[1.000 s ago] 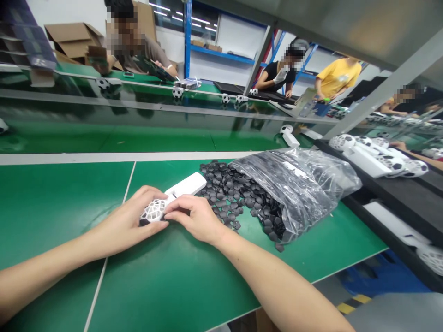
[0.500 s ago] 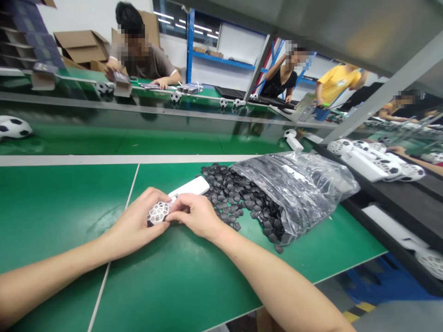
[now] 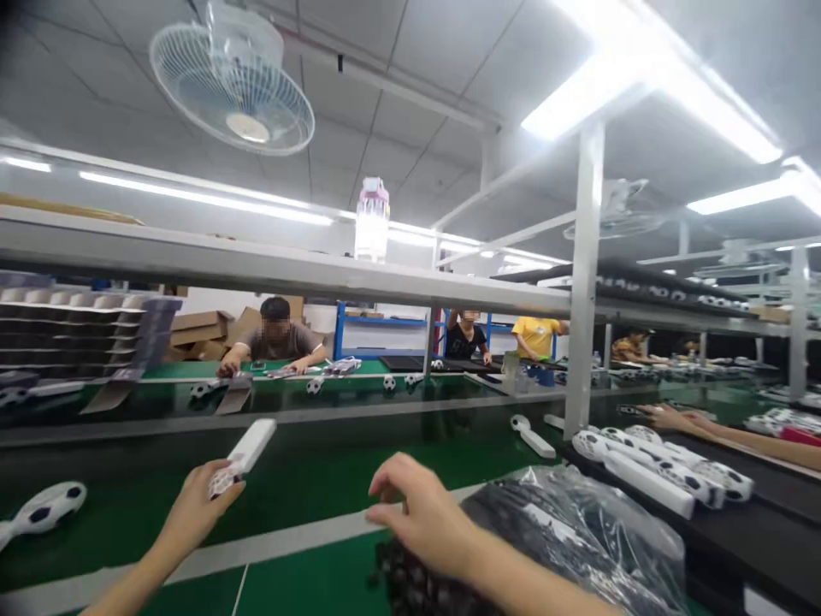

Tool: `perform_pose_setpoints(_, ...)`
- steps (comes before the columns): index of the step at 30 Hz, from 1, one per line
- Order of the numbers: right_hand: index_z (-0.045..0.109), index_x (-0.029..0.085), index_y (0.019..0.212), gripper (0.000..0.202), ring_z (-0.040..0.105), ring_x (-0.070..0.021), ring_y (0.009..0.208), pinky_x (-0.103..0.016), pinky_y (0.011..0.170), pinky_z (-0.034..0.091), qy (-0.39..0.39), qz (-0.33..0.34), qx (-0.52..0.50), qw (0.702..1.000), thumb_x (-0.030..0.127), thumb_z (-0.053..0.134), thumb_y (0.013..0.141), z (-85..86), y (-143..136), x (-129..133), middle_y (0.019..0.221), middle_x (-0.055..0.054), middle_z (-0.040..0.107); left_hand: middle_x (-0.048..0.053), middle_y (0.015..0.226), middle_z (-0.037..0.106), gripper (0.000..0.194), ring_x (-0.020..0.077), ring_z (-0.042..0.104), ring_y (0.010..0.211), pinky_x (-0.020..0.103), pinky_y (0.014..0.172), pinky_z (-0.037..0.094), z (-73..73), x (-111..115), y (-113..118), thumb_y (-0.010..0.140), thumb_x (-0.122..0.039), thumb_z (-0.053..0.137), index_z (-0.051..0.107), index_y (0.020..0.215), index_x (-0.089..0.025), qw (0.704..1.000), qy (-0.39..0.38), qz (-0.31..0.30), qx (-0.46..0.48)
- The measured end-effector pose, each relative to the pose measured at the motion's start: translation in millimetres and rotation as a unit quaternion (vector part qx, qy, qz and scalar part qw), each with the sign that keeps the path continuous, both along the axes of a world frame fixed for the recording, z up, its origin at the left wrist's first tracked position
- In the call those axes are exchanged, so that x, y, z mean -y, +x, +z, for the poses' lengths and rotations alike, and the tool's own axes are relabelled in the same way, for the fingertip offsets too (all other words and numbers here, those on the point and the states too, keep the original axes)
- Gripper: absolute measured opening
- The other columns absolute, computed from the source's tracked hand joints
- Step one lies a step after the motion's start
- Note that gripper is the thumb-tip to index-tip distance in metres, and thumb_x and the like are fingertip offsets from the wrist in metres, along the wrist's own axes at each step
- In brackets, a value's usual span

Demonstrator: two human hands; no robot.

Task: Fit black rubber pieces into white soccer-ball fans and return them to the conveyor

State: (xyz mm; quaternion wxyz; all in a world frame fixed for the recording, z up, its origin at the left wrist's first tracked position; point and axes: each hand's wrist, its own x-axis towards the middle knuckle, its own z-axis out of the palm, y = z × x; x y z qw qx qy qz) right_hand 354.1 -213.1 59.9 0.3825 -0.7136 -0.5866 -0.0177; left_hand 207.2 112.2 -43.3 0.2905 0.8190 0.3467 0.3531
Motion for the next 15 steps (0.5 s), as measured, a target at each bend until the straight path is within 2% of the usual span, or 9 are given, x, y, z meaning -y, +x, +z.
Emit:
perform_pose_setpoints(3,0.057,0.019,0.088,0.011,0.053,-0.0162,0.081,-0.024,0.062,0.044,0.045,-0.028,0.123,0.991,0.023,0.061,0.078,61.2,16.5,-10.2,0.092,-0.004,0.055,0.021,0.111,0.047,0.07,0.0399,0.05,0.105,0.051,0.09,0.039,-25.4,-37.1,-0.1,0.059,-0.045,0.04,0.042,0.117,-0.006,0.997,-0.042,0.071,-0.012)
perform_pose_setpoints(4,0.057,0.018,0.092,0.014,0.053,-0.0175,0.086,-0.026,0.066,0.045,0.067,-0.038,0.161,0.984,0.025,0.061,0.08,82.8,20.7,-14.9,0.096,-0.006,0.055,0.021,0.114,0.047,0.075,0.0401,0.051,0.102,0.051,0.088,0.041,-35.8,-44.3,0.2,0.056,-0.045,0.041,0.041,0.12,-0.006,0.996,-0.05,0.07,-0.017)
perform_pose_setpoints(6,0.055,0.016,0.101,0.024,0.052,-0.0202,0.093,-0.032,0.074,0.046,0.103,-0.067,0.221,0.967,0.031,0.059,0.082,126.3,26.3,-25.4,0.103,-0.008,0.054,0.018,0.126,0.043,0.08,0.0376,0.049,0.109,0.048,0.089,0.041,-54.7,-53.8,2.9,0.053,-0.045,0.043,0.041,0.125,-0.012,0.997,-0.045,0.05,-0.044)
perform_pose_setpoints(8,0.054,0.014,0.108,0.034,0.05,-0.0229,0.1,-0.037,0.081,0.045,0.132,-0.108,0.253,0.952,0.039,0.055,0.084,167.7,28.0,-38.2,0.109,-0.011,0.053,0.015,0.131,0.04,0.085,0.0353,0.044,0.117,0.045,0.093,0.04,-67.4,-59.0,7.0,0.051,-0.045,0.045,0.038,0.13,-0.013,0.995,-0.035,0.047,-0.086)
perform_pose_setpoints(11,0.052,0.009,0.112,0.045,0.049,-0.0262,0.105,-0.043,0.089,0.042,0.151,-0.17,0.271,0.935,0.043,0.056,0.083,218.7,24.0,-66.3,0.116,-0.016,0.051,0.015,0.135,0.037,0.09,0.0342,0.038,0.122,0.043,0.098,0.036,-72.9,-59.3,10.0,0.053,-0.046,0.047,0.034,0.135,-0.011,0.991,-0.015,0.065,-0.114)
perform_pose_setpoints(15,0.049,0.009,0.12,0.057,0.043,-0.0298,0.116,-0.044,0.095,0.036,0.156,-0.169,0.276,0.933,0.051,0.054,0.082,260.2,4.7,-126.7,0.123,-0.018,0.048,0.014,0.14,0.028,0.086,0.0348,0.03,0.127,0.045,0.1,0.033,-63.8,-48.5,2.9,0.059,-0.048,0.048,0.033,0.136,-0.013,0.992,-0.006,0.084,-0.09)
